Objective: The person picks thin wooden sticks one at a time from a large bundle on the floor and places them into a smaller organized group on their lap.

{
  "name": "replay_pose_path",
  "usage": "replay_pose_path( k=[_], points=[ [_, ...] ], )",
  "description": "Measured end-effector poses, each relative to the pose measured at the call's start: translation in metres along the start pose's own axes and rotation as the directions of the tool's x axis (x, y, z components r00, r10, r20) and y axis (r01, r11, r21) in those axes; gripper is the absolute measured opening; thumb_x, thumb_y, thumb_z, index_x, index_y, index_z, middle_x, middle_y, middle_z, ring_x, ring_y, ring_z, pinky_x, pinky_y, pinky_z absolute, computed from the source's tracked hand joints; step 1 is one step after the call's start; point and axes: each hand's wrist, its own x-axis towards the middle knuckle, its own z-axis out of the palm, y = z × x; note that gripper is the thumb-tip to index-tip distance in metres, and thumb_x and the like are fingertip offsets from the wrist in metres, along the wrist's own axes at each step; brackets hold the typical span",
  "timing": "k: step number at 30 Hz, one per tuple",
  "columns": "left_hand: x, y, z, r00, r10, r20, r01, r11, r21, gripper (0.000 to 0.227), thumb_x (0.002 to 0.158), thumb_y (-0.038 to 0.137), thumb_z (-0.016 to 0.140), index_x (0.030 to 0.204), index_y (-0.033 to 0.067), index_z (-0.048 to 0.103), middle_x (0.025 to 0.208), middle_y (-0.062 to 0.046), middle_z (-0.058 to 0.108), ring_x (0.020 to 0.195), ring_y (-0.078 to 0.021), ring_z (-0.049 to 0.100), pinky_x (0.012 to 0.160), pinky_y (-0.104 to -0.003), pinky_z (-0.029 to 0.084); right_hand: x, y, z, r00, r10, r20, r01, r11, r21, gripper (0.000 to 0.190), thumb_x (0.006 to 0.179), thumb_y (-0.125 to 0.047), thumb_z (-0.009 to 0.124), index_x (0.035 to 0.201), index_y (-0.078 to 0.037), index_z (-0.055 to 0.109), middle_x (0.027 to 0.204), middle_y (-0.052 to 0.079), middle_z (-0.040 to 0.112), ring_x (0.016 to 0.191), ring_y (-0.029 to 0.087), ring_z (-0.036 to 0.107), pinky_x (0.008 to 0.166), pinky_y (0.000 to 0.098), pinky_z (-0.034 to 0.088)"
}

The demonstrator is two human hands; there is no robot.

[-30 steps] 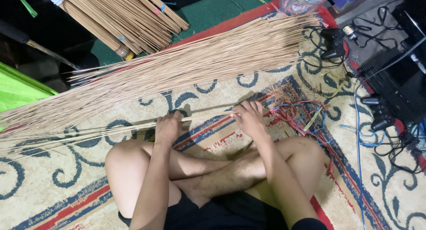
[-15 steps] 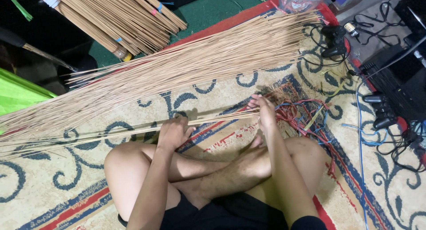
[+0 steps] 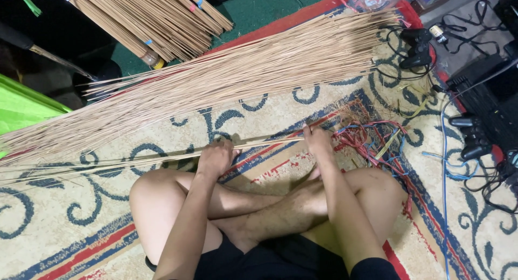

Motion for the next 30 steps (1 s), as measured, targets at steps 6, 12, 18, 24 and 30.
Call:
replay_pose_path(
  k=[6,12,18,24,30],
  points=[
    [0.010,-0.003,0.004,0.992,-0.076,0.104,0.077,0.997,-0.006,0.064,0.102,0.067,0.030,0.127,0.0156,0.058,0.127,-0.009,0.058,0.127,-0.0302,0.052,0.102,-0.050,0.048,-0.031,-0.029,-0.032,0.983,-0.126,-0.133,0.095,0.971,-0.218,0.052,0.103,-0.054,0.043,0.129,-0.017,0.067,0.141,0.014,0.057,0.135,0.040,0.049,0.111,0.0578,0.038],
    [0.015,-0.016,-0.037,0.929,-0.369,-0.014,0.367,0.928,-0.067,0.059,0.107,0.042,0.051,0.157,0.0157,0.034,0.155,-0.009,0.036,0.138,-0.0271,0.041,0.109,-0.045,0.043,-0.024,-0.024,-0.010,0.957,-0.281,-0.077,0.266,0.950,-0.164,0.039,0.097,-0.041,0.055,0.132,-0.023,0.061,0.140,0.013,0.050,0.132,0.040,0.047,0.106,0.0559,0.042],
    [0.028,-0.027,-0.019,0.911,-0.413,-0.007,0.413,0.911,0.011,0.074,0.103,0.040,0.055,0.164,0.0140,0.023,0.163,-0.008,0.024,0.140,-0.0286,0.035,0.107,-0.045,0.041,-0.014,-0.020,0.003,0.933,-0.361,-0.006,0.354,0.918,-0.177,0.040,0.096,-0.045,0.058,0.132,-0.028,0.061,0.137,0.010,0.050,0.135,0.039,0.044,0.108,0.0541,0.043],
    [0.045,-0.049,0.035,0.898,-0.435,-0.070,0.432,0.900,-0.056,0.069,0.097,0.039,0.059,0.158,0.0159,0.036,0.152,-0.005,0.035,0.132,-0.0298,0.038,0.103,-0.047,0.039,-0.014,-0.021,0.007,0.918,-0.394,0.049,0.397,0.905,-0.153,0.039,0.094,-0.041,0.062,0.130,-0.026,0.064,0.131,0.012,0.054,0.132,0.042,0.048,0.106,0.0551,0.046],
    [0.047,-0.051,0.035,0.898,-0.405,-0.174,0.390,0.914,-0.114,0.064,0.094,0.027,0.064,0.151,0.0134,0.039,0.143,-0.006,0.041,0.128,-0.0294,0.042,0.099,-0.046,0.042,-0.010,-0.018,0.008,0.894,-0.448,0.015,0.446,0.885,-0.132,0.037,0.091,-0.039,0.064,0.127,-0.028,0.067,0.125,0.010,0.056,0.126,0.041,0.053,0.101,0.0544,0.050]
  ],
)
